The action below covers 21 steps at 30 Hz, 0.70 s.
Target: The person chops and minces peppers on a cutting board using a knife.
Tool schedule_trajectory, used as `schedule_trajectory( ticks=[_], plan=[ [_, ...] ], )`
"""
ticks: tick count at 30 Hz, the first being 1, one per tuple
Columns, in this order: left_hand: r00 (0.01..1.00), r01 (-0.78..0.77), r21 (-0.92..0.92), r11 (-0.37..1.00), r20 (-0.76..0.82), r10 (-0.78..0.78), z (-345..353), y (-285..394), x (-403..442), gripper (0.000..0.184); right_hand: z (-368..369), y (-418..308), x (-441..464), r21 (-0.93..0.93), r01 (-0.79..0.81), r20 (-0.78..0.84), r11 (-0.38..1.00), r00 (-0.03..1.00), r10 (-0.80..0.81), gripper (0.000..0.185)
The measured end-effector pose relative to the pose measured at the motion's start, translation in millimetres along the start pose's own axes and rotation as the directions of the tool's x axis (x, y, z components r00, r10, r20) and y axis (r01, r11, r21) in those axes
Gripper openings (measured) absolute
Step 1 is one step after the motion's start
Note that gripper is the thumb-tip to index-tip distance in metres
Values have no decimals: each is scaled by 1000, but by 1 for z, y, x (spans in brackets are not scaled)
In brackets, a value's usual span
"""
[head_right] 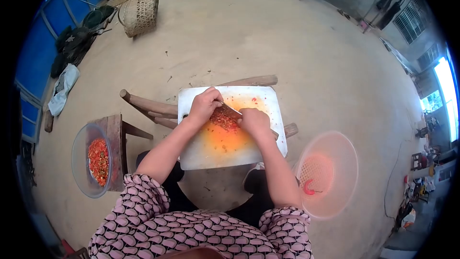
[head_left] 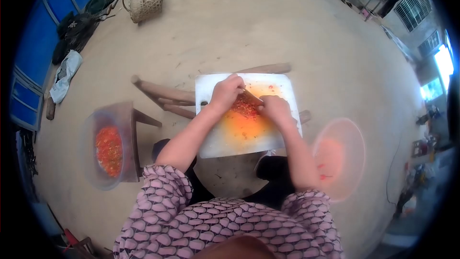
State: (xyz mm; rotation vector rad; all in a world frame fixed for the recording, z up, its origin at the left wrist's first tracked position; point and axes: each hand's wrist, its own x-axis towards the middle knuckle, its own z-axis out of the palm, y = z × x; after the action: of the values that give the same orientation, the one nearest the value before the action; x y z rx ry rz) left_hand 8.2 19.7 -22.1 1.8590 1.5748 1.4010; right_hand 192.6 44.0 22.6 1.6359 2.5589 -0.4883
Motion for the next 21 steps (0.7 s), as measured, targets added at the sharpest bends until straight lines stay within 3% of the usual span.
schedule_trajectory(
  ticks=[3, 8, 11, 13, 17, 21],
  plan=[
    [1000, 19, 15, 1000, 7, -20, -5, 6, -2, 16, 0, 2, -6, 10, 35, -29, 999, 999, -35, 20],
    [991, -133, 49, 990, 15, 132, -20, 30, -4, 16, -28, -1, -25, 9, 21, -32, 1000, 999, -20, 19],
    [992, -95, 61, 994, 84, 90, -6, 8, -10, 17, -17, -5, -22, -22, -1, 19, 1000, 1000, 1, 20],
    [997, -61, 52, 997, 46, 59, -3, 3, -9, 17, -2, -7, -13, 15, -28, 37, 999, 999, 28, 20],
    [999, 9, 5, 1000, 34, -9, -5, -1, -6, 17, 7, -14, -13, -32, -1, -26, 999, 1000, 0, 22],
    [998, -70, 56, 996, 5, 70, -29, 18, -3, 14, -12, -12, -12, 93, 48, -6, 994, 999, -48, 21]
  ],
)
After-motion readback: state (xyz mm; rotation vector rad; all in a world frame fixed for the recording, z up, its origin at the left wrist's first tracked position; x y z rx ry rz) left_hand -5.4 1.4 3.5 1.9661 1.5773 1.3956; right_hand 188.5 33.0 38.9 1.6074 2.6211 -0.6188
